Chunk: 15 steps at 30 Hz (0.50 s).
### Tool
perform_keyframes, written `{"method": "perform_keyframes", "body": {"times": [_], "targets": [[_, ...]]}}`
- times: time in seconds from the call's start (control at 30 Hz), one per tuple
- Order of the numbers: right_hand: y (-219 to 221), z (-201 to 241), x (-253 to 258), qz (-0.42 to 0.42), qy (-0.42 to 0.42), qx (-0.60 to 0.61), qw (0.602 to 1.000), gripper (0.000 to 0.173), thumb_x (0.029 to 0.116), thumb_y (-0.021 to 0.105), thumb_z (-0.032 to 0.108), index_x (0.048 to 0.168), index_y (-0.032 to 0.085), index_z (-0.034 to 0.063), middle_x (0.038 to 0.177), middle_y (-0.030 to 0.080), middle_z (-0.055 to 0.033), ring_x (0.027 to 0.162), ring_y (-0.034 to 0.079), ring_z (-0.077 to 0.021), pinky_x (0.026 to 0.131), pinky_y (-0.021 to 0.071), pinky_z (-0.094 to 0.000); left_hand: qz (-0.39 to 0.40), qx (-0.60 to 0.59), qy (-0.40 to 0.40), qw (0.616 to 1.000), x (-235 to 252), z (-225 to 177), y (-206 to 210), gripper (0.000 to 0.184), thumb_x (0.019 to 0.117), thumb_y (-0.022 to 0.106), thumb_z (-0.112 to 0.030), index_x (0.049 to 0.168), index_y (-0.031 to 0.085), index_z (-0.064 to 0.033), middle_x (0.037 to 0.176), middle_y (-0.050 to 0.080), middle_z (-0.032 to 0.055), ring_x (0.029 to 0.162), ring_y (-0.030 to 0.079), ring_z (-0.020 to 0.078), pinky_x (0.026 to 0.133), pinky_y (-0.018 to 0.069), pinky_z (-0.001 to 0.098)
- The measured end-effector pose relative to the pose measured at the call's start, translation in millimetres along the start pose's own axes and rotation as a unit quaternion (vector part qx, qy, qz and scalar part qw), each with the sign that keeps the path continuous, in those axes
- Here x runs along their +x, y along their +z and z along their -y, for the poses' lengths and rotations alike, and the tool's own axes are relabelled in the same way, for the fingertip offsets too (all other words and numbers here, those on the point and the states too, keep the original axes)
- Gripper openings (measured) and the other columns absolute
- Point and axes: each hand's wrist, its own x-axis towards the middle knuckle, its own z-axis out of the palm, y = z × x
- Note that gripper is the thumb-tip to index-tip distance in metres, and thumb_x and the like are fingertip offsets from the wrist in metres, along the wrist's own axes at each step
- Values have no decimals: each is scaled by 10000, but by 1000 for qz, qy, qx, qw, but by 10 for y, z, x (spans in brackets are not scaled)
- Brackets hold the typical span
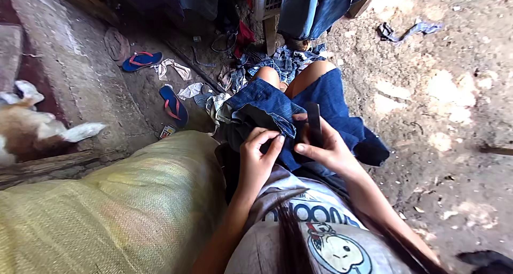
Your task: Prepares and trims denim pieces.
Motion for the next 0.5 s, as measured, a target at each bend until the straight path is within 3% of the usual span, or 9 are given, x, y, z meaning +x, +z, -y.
{"method": "perform_keyframes", "body": {"times": [0.13,0.23,0.5], "targets": [[-17,8,120,-12,-110,-140,984,398,900,748,252,1189,654,-5,821,604,42,673,504,60,627,439,-102,8,2,9,1000,18,-45,-25,102,926,653,-37,930,731,28,944,668,30,876,639,-3,814,554,163],[-14,35,210,-6,-166,-174,970,226,929,716,196,1031,709,-6,887,630,-17,771,572,17,707,488,-121,3,5,8,1000,16,-44,-44,106,939,640,-51,936,721,18,918,665,19,855,640,-3,802,555,168],[109,-54,229,-9,-174,-191,966,161,965,629,122,987,699,-22,897,649,-65,842,613,-30,786,503,-156,-9,-24,-12,1000,-8,8,-81,146,952,626,-82,949,699,45,887,691,7,824,645,-30,792,553,161]]}}
